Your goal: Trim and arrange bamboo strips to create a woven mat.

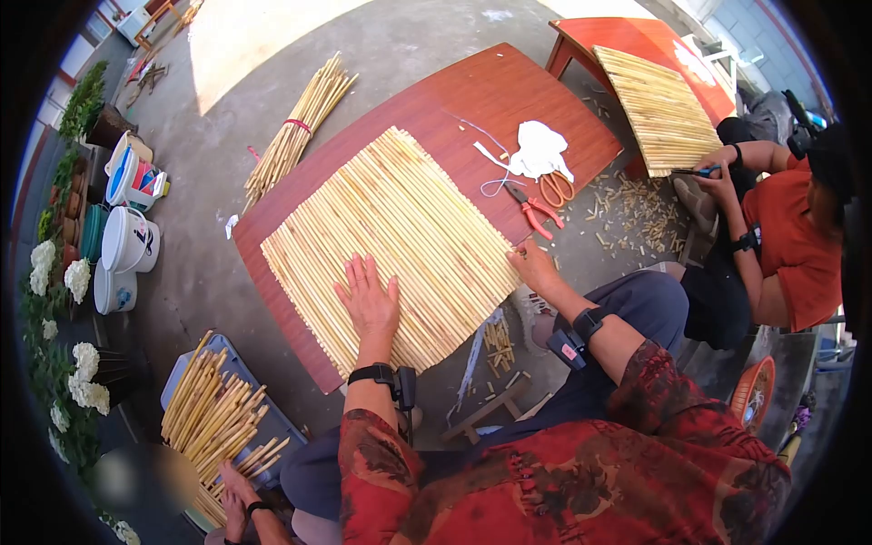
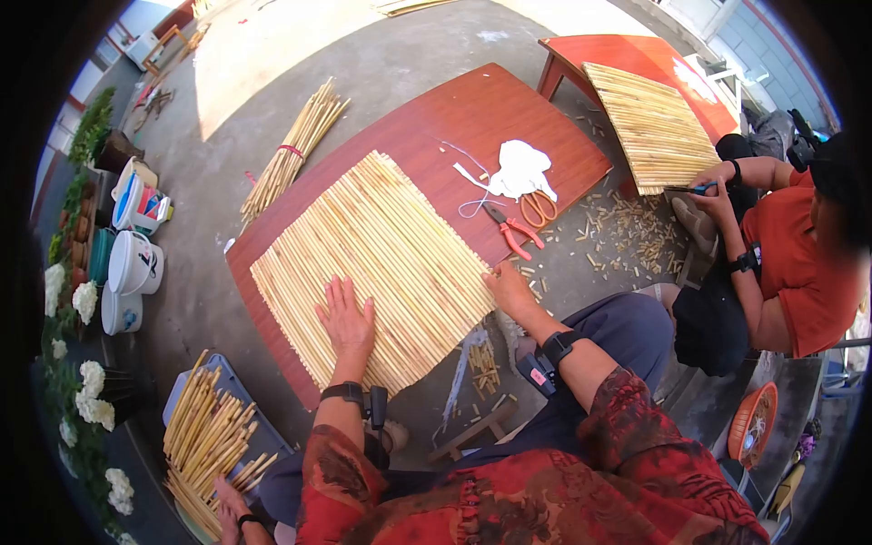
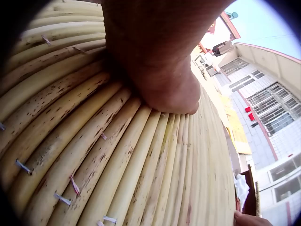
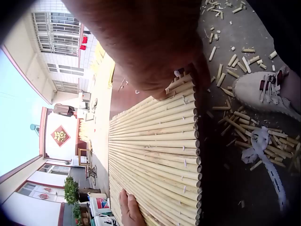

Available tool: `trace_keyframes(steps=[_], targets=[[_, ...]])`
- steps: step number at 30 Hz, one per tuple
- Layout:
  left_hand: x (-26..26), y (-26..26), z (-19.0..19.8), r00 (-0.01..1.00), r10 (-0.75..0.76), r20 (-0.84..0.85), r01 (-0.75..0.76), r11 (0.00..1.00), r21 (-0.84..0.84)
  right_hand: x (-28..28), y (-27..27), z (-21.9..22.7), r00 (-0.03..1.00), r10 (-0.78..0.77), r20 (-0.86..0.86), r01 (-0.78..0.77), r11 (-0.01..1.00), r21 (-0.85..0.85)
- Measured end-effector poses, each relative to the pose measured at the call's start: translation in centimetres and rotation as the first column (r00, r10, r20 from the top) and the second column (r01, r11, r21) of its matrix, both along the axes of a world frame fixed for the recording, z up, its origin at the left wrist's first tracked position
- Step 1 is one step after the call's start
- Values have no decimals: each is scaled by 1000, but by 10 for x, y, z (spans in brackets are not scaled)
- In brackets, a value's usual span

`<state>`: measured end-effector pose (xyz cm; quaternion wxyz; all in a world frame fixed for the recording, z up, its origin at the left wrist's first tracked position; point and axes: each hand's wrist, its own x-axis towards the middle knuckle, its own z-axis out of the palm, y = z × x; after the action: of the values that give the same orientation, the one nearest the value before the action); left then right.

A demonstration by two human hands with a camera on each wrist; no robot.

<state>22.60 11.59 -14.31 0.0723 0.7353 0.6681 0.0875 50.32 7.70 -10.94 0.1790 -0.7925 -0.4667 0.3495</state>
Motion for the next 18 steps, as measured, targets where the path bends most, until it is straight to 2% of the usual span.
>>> trace_keyframes(steps=[3, 5, 8, 9, 10, 12, 13, 14, 16, 18], targets=[[0, 0, 2, 1000, -25, -1, 25, 1000, 16, 2, -9, -3, 1000, 0, -2, 0, 1000, -19], [-4, 1, 2, 999, -44, 0, 44, 999, -29, 0, -11, -5, 1000, -8, -23, 8, 1000, -27], [-4, -2, 0, 997, -73, 18, 72, 997, 40, 3, -12, 2, 995, 82, 54, -80, 996, -44], [-4, -2, 0, 997, -71, 20, 70, 997, 43, -3, -3, 15, 950, 188, 249, -163, 980, -115], [-5, -2, -1, 997, -75, 20, 74, 996, 47, -11, 7, 29, 857, 294, 424, -229, 953, -198], [-5, -2, -1, 996, -82, 17, 81, 995, 51, -26, 36, 57, 807, 362, 467, -402, 915, -14], [-5, -2, -1, 996, -85, 20, 84, 995, 51, -34, 54, 58, 786, 360, 502, -508, 840, 193], [-6, -2, -1, 996, -87, 22, 86, 995, 51, -42, 73, 57, 768, 349, 537, -591, 710, 384], [-5, -3, 0, 996, -84, 23, 82, 996, 44, -66, 110, 43, 742, 406, 534, -647, 642, 411], [-5, -2, 1, 996, -82, 38, 81, 996, 33, -86, 138, 21, 705, 403, 583, -677, 627, 386]])
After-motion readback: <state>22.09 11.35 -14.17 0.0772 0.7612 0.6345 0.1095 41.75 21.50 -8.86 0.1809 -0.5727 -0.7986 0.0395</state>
